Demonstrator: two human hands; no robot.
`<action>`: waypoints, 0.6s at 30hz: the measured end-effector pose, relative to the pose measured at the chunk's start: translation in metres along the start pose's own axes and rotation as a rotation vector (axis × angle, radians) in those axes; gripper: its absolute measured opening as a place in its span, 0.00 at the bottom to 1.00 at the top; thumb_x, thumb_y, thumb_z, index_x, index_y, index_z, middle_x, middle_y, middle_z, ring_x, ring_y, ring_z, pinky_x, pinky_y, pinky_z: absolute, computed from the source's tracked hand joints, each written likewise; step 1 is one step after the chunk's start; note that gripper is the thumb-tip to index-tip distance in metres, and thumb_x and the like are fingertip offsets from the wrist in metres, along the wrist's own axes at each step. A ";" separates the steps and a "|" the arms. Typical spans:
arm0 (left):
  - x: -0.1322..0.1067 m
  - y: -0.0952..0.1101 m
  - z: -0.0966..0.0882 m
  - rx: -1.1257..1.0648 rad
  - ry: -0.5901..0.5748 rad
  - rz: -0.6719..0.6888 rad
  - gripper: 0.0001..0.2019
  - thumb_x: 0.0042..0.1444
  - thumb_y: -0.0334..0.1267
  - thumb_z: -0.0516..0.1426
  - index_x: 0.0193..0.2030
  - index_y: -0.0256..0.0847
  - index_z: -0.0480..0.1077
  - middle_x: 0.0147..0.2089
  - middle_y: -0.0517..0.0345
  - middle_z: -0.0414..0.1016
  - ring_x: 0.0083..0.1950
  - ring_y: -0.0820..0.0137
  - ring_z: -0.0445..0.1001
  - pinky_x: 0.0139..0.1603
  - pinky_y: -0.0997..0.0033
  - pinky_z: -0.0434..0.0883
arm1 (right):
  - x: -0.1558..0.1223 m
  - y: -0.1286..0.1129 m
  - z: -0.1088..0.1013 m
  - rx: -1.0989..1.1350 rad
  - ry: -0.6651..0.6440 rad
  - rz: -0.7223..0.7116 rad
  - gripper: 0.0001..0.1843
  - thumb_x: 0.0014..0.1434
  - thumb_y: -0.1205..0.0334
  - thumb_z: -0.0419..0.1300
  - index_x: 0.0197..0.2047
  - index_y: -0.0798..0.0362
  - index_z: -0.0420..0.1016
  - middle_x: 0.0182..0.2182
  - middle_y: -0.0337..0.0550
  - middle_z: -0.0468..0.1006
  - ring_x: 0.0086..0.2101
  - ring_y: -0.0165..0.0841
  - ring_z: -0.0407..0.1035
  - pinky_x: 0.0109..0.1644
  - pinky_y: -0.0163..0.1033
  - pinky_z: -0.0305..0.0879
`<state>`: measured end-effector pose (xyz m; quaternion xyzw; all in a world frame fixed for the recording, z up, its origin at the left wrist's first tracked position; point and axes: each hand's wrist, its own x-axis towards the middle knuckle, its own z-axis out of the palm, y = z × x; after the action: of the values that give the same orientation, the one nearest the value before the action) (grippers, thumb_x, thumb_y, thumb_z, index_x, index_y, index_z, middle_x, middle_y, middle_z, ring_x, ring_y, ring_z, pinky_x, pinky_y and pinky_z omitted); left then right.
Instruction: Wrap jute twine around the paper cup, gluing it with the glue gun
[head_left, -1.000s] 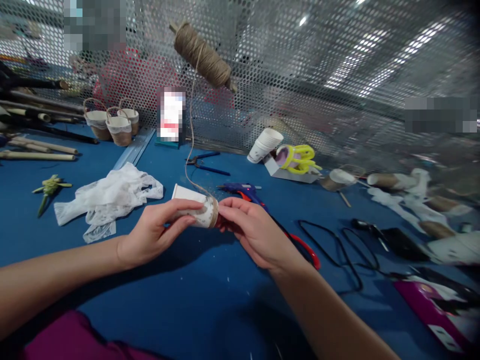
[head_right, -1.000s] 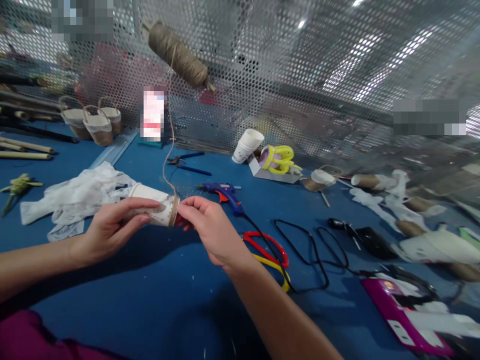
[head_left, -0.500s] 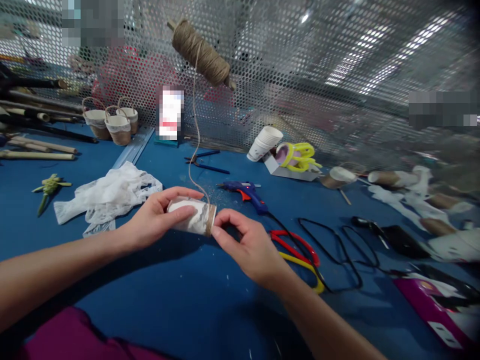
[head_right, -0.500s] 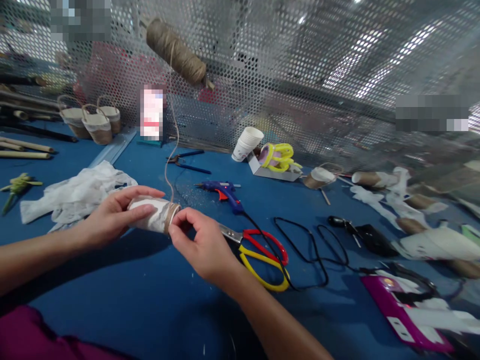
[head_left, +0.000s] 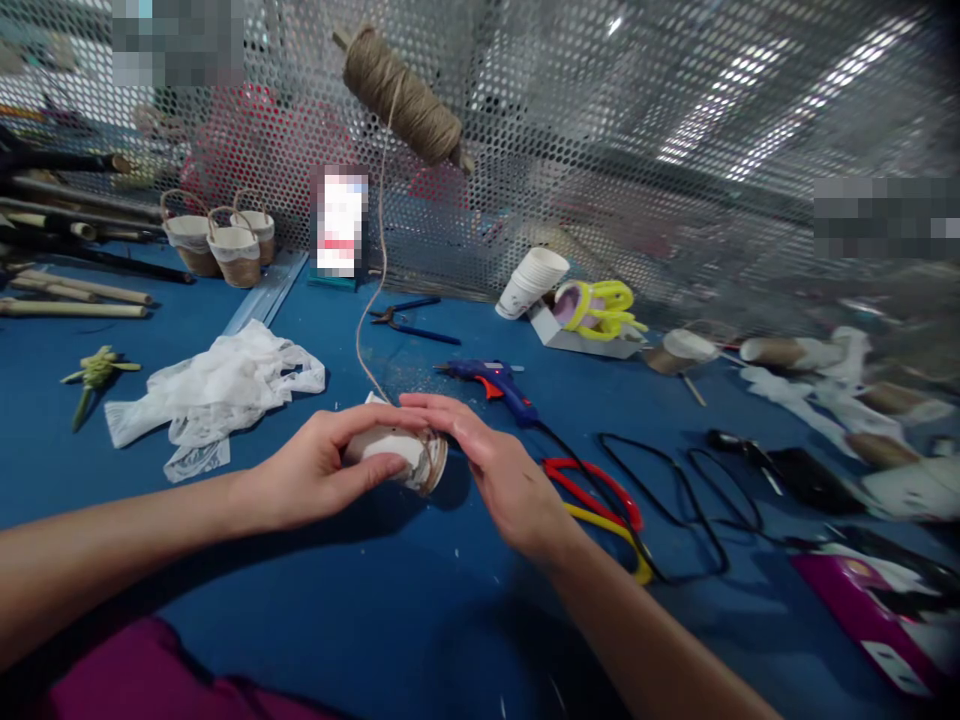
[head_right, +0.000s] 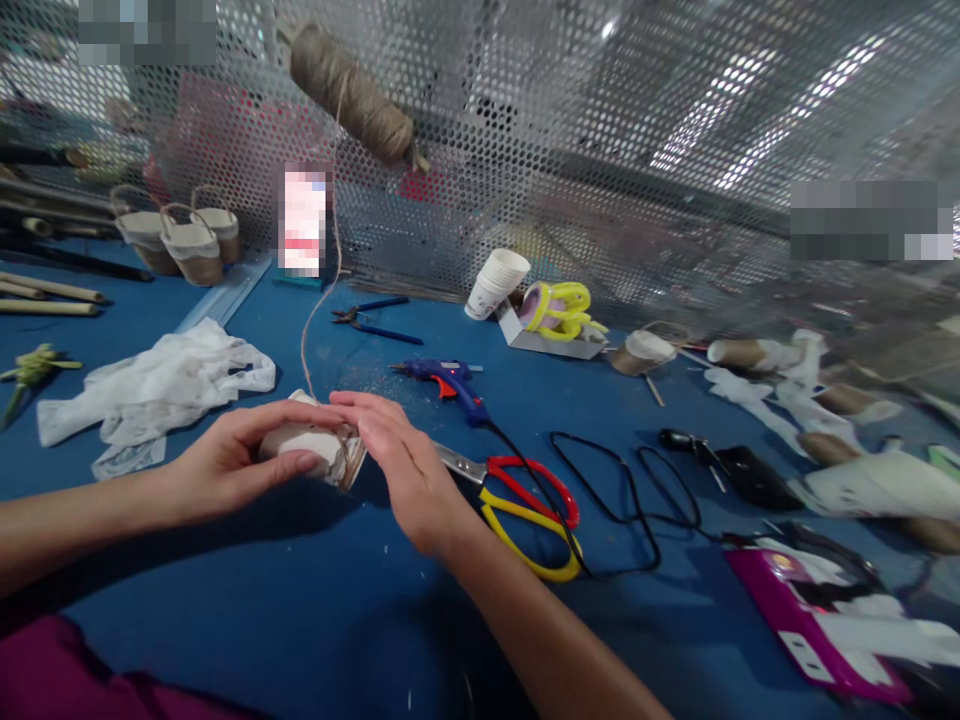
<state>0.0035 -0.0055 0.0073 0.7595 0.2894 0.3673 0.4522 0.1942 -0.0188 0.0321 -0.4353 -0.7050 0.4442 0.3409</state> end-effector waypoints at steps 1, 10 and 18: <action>0.000 0.000 0.000 0.018 -0.007 -0.002 0.14 0.56 0.34 0.53 0.50 0.38 0.66 0.50 0.50 0.72 0.48 0.66 0.71 0.46 0.70 0.68 | 0.000 0.002 0.001 0.050 -0.010 0.020 0.19 0.63 0.62 0.41 0.46 0.50 0.72 0.54 0.43 0.67 0.54 0.33 0.58 0.58 0.45 0.52; -0.001 0.001 -0.001 0.185 -0.008 -0.019 0.12 0.56 0.36 0.52 0.47 0.40 0.66 0.43 0.53 0.75 0.40 0.67 0.73 0.41 0.70 0.68 | 0.008 -0.004 -0.020 -0.215 0.113 0.045 0.18 0.62 0.59 0.43 0.45 0.51 0.71 0.48 0.43 0.72 0.49 0.33 0.65 0.54 0.43 0.57; 0.000 0.003 -0.002 0.220 0.064 -0.022 0.12 0.56 0.38 0.52 0.46 0.39 0.67 0.40 0.54 0.75 0.36 0.69 0.72 0.34 0.74 0.68 | 0.045 0.047 -0.085 -0.814 0.339 0.408 0.05 0.40 0.71 0.60 0.26 0.56 0.72 0.31 0.55 0.75 0.35 0.47 0.70 0.40 0.49 0.63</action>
<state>0.0017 -0.0058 0.0107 0.7892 0.3507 0.3522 0.3608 0.2649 0.0609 0.0244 -0.7287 -0.6565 0.1130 0.1588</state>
